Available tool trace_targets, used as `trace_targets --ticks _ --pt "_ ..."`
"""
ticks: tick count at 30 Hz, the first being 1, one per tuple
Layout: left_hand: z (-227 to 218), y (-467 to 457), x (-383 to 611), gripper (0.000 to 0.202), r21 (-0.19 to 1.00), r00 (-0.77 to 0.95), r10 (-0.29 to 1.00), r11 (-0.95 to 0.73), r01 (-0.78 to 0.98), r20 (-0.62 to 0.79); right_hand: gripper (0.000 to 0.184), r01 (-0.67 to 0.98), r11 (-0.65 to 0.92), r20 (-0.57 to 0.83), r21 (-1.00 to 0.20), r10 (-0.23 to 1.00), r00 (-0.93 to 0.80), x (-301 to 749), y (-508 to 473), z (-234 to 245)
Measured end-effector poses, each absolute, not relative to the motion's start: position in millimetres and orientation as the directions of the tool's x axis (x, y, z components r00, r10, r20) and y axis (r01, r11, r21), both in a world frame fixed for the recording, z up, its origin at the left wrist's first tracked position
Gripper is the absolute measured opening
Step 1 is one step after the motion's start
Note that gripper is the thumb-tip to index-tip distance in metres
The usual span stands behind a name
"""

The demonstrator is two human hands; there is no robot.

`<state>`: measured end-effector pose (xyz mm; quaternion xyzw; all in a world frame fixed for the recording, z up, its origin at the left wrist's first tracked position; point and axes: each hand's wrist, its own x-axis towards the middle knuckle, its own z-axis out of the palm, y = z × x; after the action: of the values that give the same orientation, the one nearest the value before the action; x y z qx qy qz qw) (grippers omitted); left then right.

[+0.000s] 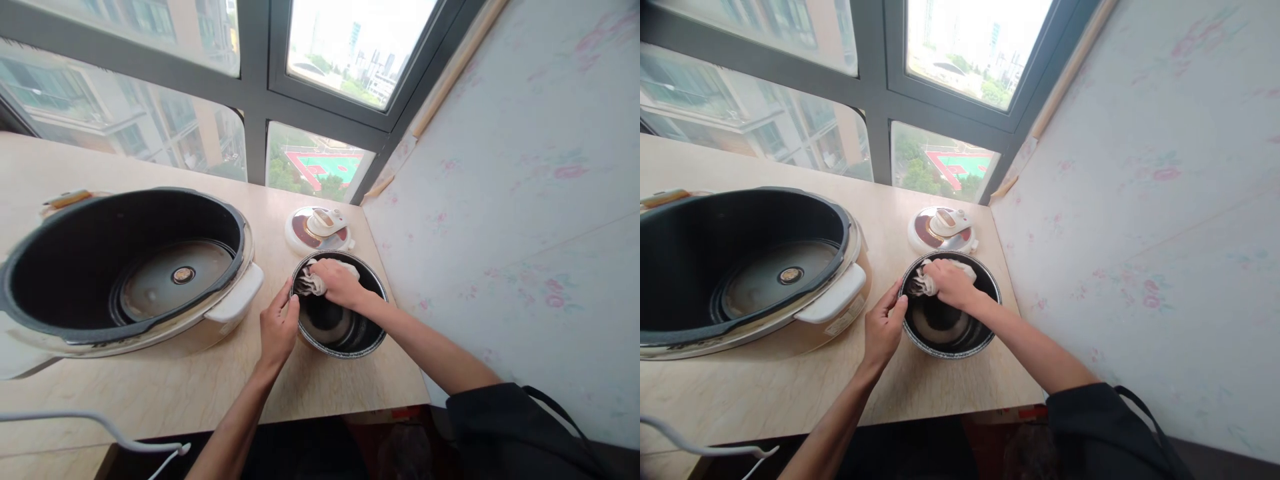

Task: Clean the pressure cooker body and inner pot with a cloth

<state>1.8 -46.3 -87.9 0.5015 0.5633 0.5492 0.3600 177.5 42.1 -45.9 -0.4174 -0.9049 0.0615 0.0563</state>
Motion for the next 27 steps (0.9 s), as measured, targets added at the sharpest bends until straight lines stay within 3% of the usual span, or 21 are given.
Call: trace_targets --ticks 2,4,6,8,12,14,17,19,23,27 --pt "-88.2 -47.4 3.4 0.049 0.979 -0.250 0.956 -0.112 0.173 0.153 0.023 0.757 0.540 0.094 -0.366 0.831 -0.548 165.6 45.0 -53.5" --pt "-89.6 -48.6 6.2 0.048 0.980 -0.271 0.950 -0.113 0.162 0.154 0.022 0.737 0.417 0.022 -0.533 0.877 -0.480 156.7 41.8 -58.8" --pt "-91.7 -48.9 9.5 0.046 0.984 -0.296 0.943 -0.114 0.138 0.151 0.027 0.688 0.343 -0.100 -0.639 0.850 -0.517 151.7 34.3 -60.2" --pt "-93.8 -48.2 12.7 0.045 0.986 -0.320 0.936 -0.117 0.115 0.148 0.032 0.667 0.322 -0.219 -0.672 0.773 -0.595 150.7 26.1 -55.8" --pt "-95.0 -46.2 16.7 0.042 0.990 -0.362 0.922 -0.120 0.077 0.140 0.039 0.663 0.438 -0.469 -0.607 0.476 -0.744 162.7 16.5 -34.3" --pt "-94.3 -46.1 17.0 0.043 0.992 -0.370 0.920 -0.113 0.061 0.128 0.042 0.687 0.499 -0.594 -0.528 0.361 -0.719 174.0 14.3 -25.4" --pt "-93.8 -46.5 14.6 0.042 0.994 -0.355 0.928 -0.097 0.057 0.110 0.047 0.843 0.499 -0.690 -0.201 0.539 -0.483 188.6 12.0 -23.2" --pt "-94.1 -46.5 11.3 0.041 0.994 -0.330 0.938 -0.092 0.058 0.106 0.045 0.906 0.423 -0.615 -0.020 0.709 -0.345 191.6 13.1 -27.7" --pt "-93.0 -45.4 3.9 0.043 0.992 -0.278 0.954 -0.092 0.083 0.111 0.041 0.936 0.343 -0.408 0.077 0.868 -0.284 179.1 25.8 -36.9" --pt "-87.2 -45.5 1.0 0.041 0.988 -0.256 0.959 -0.088 0.125 0.118 0.041 0.949 0.310 -0.266 0.057 0.921 -0.285 156.8 38.9 -41.9"
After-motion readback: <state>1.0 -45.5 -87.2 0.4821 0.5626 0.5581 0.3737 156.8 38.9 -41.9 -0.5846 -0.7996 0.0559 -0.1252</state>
